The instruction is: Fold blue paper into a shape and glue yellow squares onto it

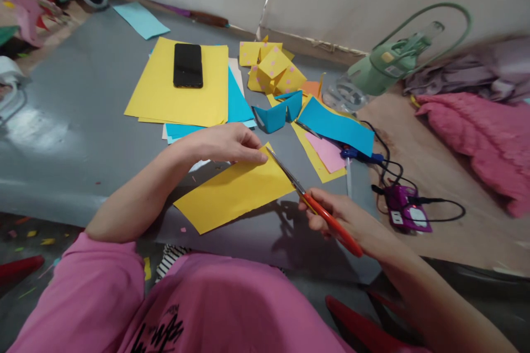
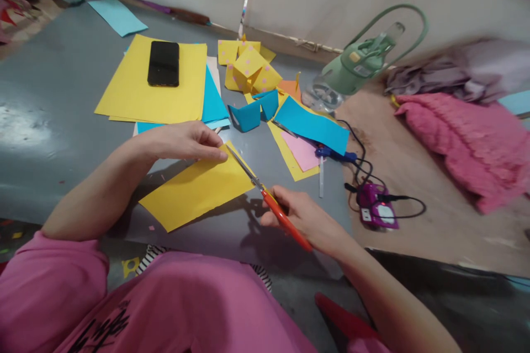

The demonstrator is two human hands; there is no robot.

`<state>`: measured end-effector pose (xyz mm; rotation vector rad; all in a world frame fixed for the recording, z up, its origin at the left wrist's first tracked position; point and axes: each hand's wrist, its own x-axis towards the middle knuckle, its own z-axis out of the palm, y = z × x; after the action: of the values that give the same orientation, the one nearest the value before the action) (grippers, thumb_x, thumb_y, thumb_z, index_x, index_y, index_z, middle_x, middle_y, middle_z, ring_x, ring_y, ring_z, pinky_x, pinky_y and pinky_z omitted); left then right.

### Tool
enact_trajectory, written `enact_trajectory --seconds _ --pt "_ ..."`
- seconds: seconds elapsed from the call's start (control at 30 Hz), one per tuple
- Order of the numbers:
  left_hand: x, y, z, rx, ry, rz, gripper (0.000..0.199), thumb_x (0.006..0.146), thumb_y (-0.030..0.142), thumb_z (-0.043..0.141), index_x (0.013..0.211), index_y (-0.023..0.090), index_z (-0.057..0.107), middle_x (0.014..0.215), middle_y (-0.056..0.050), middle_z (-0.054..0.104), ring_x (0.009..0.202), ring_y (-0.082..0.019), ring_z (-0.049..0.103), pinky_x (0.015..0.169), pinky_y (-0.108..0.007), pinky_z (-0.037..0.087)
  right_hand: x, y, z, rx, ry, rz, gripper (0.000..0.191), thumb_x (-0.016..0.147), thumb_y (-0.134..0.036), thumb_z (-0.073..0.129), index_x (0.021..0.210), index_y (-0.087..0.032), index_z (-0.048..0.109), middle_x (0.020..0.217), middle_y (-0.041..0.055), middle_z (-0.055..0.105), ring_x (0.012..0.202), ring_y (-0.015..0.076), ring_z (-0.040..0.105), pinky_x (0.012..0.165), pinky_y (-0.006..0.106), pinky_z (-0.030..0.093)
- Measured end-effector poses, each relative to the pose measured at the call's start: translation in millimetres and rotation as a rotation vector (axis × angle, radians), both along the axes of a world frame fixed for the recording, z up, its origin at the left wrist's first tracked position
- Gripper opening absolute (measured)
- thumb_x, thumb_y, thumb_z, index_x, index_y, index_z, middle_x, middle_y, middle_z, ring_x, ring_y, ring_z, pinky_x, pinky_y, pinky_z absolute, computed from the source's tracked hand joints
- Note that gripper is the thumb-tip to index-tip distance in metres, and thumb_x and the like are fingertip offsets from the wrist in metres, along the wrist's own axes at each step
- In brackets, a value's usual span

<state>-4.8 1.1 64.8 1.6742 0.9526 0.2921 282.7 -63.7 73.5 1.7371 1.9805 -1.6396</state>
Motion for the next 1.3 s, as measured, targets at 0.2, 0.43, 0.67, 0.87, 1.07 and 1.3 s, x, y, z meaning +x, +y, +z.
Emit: enact_trajectory --seconds 0.2,0.43,0.67,0.87,1.07,1.3 --pt "0.6 -0.4 -1.0 -0.013 -0.015 0.008 0.028 0.080 0.043 0.062 0.066 0.019 0.056 0.062 0.003 0.040 0.058 -0.010 0.036 0.056 -0.025 0.029 -2.4 0.4 5.2 0.060 -0.025 0.063 0.059 0.072 -0.078 0.067 0.090 -0.022 0.059 0.070 -0.0004 0.058 0.058 0.0147 0.051 0.053 0.028 0.042" --pt "2.0 -0.8 -2.9 0.000 -0.016 0.014 0.026 0.079 0.043 0.063 0.068 0.019 0.062 0.062 0.003 0.044 0.058 -0.010 0.037 0.056 -0.026 0.029 -4.5 0.6 1.8 0.046 -0.009 0.055 0.060 0.072 -0.079 0.067 0.090 -0.022 0.058 0.068 -0.0015 0.056 0.057 0.0138 0.049 0.052 0.027 0.040" --pt "1.1 1.2 -4.6 0.018 0.004 -0.027 0.032 0.081 0.044 0.062 0.062 0.020 0.051 0.062 0.003 0.037 0.057 -0.010 0.034 0.054 -0.026 0.026 -5.8 0.4 0.1 -0.019 -0.005 0.000 0.056 0.070 -0.073 0.069 0.090 -0.022 0.057 0.067 -0.0033 0.056 0.054 0.0126 0.048 0.051 0.026 0.039" --pt "-13.7 6.4 2.0 0.081 0.193 0.004 0.031 0.082 0.049 0.059 0.073 0.020 0.066 0.069 0.000 0.055 0.061 -0.012 0.045 0.059 -0.026 0.032 -4.5 2.6 -6.8 0.167 -0.192 0.098 0.047 0.073 -0.069 0.065 0.075 -0.024 0.049 0.066 -0.0017 0.059 0.057 0.0152 0.051 0.053 0.027 0.036" --pt "-37.3 20.7 6.0 0.365 0.878 0.321 0.034 0.090 0.033 0.047 0.090 0.015 0.076 0.095 -0.014 0.072 0.089 -0.029 0.065 0.073 -0.035 0.044 4.7 3.9 -19.2 0.442 -0.506 0.245 0.053 0.072 -0.075 0.067 0.088 -0.025 0.056 0.070 0.0026 0.064 0.062 0.0231 0.061 0.053 0.029 0.034" --pt "-59.5 20.3 3.3 0.467 0.971 0.707 0.044 0.097 0.029 0.050 0.134 0.008 0.063 0.130 -0.020 0.065 0.119 -0.035 0.057 0.099 -0.046 0.045 20.6 17.2 -35.1 0.639 -0.487 0.202 0.044 0.083 -0.062 0.062 0.100 -0.021 0.065 0.083 0.0093 0.070 0.073 0.0270 0.066 0.058 0.032 0.040"
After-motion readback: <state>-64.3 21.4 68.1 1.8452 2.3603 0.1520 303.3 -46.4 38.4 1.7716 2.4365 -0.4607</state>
